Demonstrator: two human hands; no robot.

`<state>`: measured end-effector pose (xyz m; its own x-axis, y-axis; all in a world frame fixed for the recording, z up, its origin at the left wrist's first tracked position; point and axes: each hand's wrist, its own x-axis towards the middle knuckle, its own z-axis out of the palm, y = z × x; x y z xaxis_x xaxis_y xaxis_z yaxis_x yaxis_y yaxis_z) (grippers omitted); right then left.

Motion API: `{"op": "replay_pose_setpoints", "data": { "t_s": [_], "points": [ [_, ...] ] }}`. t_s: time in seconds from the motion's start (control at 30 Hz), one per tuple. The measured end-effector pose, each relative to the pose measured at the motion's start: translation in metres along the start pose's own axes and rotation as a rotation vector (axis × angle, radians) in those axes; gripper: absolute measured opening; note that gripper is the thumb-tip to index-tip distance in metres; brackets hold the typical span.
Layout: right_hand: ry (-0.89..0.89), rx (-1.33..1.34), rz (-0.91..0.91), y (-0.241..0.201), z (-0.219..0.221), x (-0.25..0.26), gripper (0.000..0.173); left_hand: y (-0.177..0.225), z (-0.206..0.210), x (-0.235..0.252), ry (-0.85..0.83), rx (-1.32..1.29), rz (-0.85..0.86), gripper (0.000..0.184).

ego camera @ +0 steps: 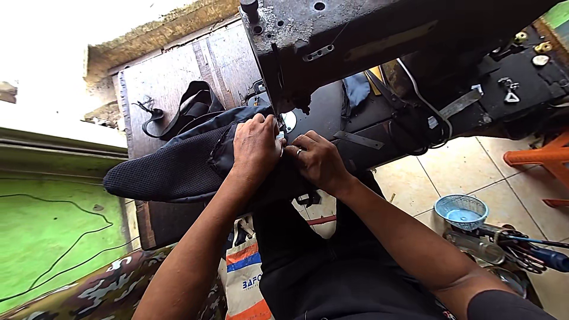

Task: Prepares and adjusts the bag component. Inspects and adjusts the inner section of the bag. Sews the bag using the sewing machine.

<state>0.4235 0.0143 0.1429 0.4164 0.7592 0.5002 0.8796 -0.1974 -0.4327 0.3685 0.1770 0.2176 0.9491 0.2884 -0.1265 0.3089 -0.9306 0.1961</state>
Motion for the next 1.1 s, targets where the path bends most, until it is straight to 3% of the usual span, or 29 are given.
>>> {"op": "replay_pose_setpoints", "data": {
  "t_s": [0.3,0.57,0.8,1.1],
  "points": [
    [-0.027,0.009,-0.049,-0.001,0.0,0.001,0.025,0.002,-0.007,0.005,-0.07,0.035,-0.02,0.011],
    [-0.109,-0.028,-0.003,0.0,0.0,0.002,0.028,-0.001,-0.011,0.006,-0.103,-0.002,-0.033,0.013],
    [-0.138,-0.035,-0.049,0.004,-0.008,-0.005,0.032,-0.002,-0.008,0.006,-0.063,0.015,-0.021,0.012],
    [-0.096,-0.094,0.033,-0.004,-0.003,-0.005,0.033,-0.008,-0.005,0.005,-0.012,-0.062,0.029,0.009]
  ]
}}
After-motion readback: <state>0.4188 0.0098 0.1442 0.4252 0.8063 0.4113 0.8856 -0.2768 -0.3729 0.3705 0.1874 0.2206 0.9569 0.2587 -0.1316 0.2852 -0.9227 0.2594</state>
